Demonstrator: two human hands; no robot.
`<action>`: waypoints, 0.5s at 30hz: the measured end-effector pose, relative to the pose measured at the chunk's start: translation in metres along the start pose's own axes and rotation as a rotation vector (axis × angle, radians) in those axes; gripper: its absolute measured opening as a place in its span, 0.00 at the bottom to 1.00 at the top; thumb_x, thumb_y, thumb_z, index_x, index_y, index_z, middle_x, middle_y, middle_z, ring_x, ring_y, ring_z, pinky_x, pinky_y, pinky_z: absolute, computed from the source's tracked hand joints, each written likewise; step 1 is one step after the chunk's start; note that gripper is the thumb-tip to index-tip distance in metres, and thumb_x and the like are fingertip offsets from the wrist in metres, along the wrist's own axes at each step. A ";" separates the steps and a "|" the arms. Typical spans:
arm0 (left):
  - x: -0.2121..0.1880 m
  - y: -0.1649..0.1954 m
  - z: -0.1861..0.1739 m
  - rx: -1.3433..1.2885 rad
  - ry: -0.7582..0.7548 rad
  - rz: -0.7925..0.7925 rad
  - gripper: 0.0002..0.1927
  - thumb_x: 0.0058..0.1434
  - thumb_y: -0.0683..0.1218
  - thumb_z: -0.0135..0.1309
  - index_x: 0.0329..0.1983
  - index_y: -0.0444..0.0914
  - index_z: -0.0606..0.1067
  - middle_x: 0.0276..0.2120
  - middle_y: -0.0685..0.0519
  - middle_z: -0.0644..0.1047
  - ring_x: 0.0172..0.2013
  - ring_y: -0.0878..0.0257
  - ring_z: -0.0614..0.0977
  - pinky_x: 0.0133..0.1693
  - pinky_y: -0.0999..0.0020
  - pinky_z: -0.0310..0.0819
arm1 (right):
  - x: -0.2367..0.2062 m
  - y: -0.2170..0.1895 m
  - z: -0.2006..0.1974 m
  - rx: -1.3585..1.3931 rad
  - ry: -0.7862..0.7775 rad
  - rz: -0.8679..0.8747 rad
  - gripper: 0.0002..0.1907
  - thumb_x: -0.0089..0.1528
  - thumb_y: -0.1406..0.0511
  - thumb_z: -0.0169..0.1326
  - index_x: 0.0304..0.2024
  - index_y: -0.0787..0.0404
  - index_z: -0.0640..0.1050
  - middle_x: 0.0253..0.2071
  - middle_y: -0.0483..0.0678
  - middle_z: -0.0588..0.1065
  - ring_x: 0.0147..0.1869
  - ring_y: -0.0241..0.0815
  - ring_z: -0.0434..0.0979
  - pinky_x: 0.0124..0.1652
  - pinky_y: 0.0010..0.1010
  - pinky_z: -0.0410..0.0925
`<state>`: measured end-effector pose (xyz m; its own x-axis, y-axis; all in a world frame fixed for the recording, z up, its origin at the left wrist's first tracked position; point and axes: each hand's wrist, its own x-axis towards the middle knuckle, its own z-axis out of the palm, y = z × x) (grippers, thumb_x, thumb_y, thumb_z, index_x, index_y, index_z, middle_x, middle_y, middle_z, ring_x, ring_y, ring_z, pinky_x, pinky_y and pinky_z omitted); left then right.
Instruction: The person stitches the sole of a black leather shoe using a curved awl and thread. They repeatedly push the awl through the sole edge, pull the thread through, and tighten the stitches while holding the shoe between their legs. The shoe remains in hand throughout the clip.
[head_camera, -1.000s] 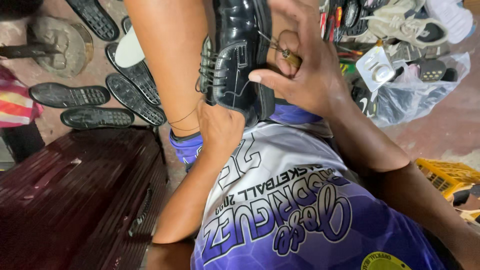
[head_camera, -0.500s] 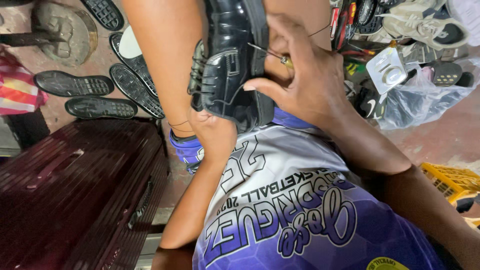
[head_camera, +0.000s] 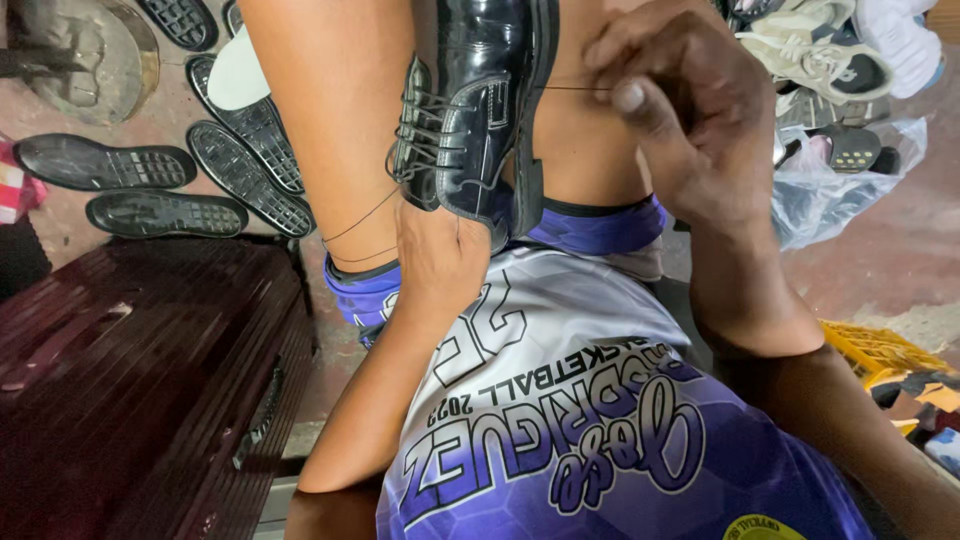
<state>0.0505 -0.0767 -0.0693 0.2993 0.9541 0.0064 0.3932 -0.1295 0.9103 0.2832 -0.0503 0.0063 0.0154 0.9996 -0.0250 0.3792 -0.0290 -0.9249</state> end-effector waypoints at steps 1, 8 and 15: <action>0.002 0.001 0.000 0.024 0.010 0.006 0.13 0.67 0.42 0.48 0.51 0.29 0.75 0.47 0.35 0.77 0.47 0.34 0.76 0.50 0.44 0.68 | 0.001 -0.001 0.004 0.158 0.036 0.013 0.11 0.71 0.62 0.53 0.39 0.64 0.72 0.48 0.51 0.78 0.25 0.29 0.65 0.28 0.21 0.60; 0.017 0.014 0.001 -0.142 0.063 -0.065 0.09 0.70 0.42 0.50 0.49 0.34 0.77 0.44 0.42 0.80 0.44 0.41 0.81 0.48 0.50 0.74 | 0.024 0.012 0.043 0.124 0.024 -0.224 0.13 0.78 0.63 0.53 0.40 0.62 0.69 0.32 0.46 0.71 0.26 0.35 0.64 0.30 0.27 0.60; 0.015 0.016 -0.012 -0.261 0.076 -0.182 0.08 0.69 0.43 0.53 0.47 0.34 0.78 0.36 0.43 0.80 0.37 0.46 0.83 0.42 0.56 0.76 | 0.042 0.021 0.069 -0.522 0.149 -0.430 0.15 0.72 0.67 0.58 0.33 0.61 0.68 0.22 0.46 0.63 0.22 0.44 0.64 0.27 0.35 0.59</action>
<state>0.0514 -0.0609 -0.0497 0.1749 0.9740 -0.1444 0.1951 0.1094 0.9746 0.2280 -0.0089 -0.0408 -0.1237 0.9125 0.3898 0.7751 0.3342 -0.5362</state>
